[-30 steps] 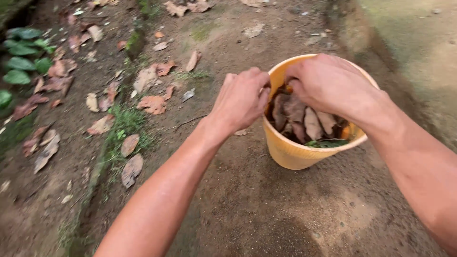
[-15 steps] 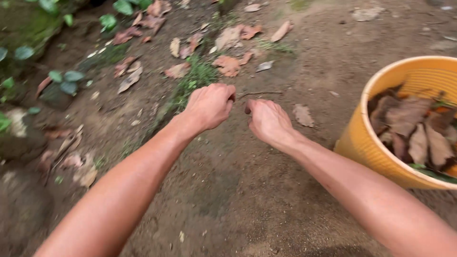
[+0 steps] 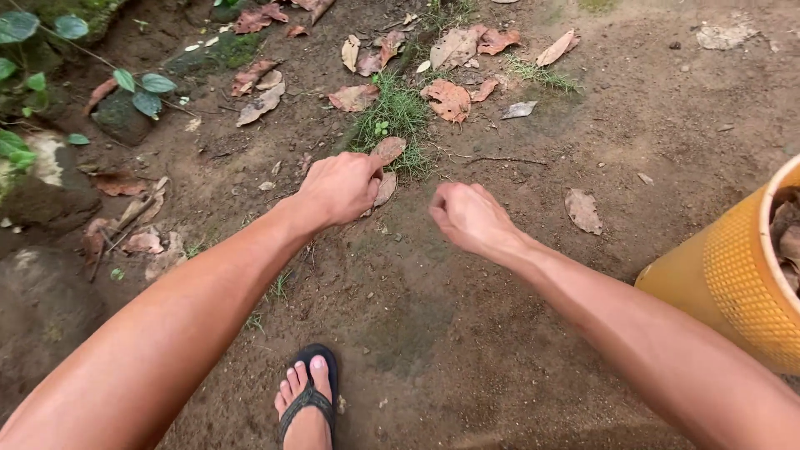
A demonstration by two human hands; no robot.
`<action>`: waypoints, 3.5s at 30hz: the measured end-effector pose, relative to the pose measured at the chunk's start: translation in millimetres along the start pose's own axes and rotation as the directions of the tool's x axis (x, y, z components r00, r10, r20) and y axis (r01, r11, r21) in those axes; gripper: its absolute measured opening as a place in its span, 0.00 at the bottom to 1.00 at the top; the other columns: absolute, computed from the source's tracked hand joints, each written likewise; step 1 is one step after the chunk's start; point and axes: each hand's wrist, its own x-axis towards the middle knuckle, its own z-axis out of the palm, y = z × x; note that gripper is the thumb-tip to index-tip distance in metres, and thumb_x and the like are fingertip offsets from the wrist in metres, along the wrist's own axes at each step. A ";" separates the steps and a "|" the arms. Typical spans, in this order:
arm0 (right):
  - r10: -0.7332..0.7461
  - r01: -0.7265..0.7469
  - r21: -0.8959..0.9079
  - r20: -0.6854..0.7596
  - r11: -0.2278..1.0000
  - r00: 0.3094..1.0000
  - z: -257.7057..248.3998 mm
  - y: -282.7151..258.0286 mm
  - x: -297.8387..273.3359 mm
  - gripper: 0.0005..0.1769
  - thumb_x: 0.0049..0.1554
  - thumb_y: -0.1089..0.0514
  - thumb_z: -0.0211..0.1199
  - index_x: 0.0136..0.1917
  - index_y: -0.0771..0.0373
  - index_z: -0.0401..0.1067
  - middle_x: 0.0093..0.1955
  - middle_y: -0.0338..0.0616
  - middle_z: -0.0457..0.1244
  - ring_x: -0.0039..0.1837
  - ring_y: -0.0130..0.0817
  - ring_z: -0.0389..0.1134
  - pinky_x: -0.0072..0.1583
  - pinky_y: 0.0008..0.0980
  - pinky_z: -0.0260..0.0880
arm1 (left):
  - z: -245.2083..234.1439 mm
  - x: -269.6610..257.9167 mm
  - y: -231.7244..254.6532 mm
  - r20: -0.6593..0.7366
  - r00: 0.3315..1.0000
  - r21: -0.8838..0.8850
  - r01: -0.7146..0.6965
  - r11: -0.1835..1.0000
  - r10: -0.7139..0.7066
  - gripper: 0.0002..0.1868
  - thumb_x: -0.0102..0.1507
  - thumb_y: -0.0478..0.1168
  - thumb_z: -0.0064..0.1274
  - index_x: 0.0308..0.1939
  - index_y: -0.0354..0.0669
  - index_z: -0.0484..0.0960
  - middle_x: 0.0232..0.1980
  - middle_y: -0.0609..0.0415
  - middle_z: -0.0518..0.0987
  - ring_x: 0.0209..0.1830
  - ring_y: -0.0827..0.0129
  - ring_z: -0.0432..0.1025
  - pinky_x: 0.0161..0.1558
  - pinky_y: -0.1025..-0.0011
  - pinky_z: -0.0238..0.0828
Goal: Picking up dry leaves and small debris by hand from a dirt/garden area and placing them into a yellow basket.
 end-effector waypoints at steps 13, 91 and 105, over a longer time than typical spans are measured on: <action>0.124 -0.178 -0.236 -0.225 0.955 0.966 -38.3 -22.8 64.4 0.20 0.50 0.57 0.63 0.57 0.60 0.75 0.36 0.53 0.69 0.43 0.48 0.72 0.49 0.49 0.73 | 20.3 96.5 -57.3 0.015 0.954 -0.142 -0.295 0.945 0.300 0.11 0.62 0.40 0.47 0.43 0.40 0.82 0.43 0.42 0.83 0.44 0.48 0.78 0.49 0.52 0.74; 0.524 -0.117 0.782 -0.291 0.613 0.800 146.2 6.8 228.3 0.09 0.58 0.60 0.66 0.50 0.67 0.76 0.40 0.43 0.70 0.39 0.29 0.71 0.42 0.30 0.73 | 175.7 136.3 -196.0 0.185 0.970 -0.894 0.233 0.382 -0.157 0.16 0.70 0.47 0.44 0.55 0.41 0.73 0.45 0.46 0.82 0.37 0.62 0.78 0.35 0.60 0.79; 0.770 -0.505 0.591 -0.385 0.629 0.508 80.1 111.8 136.9 0.10 0.58 0.60 0.65 0.55 0.60 0.78 0.49 0.43 0.73 0.45 0.30 0.74 0.51 0.30 0.77 | 155.2 154.3 -114.2 0.237 0.968 -0.848 0.246 0.470 -0.080 0.19 0.70 0.41 0.43 0.64 0.42 0.68 0.44 0.53 0.82 0.23 0.72 0.79 0.30 0.69 0.78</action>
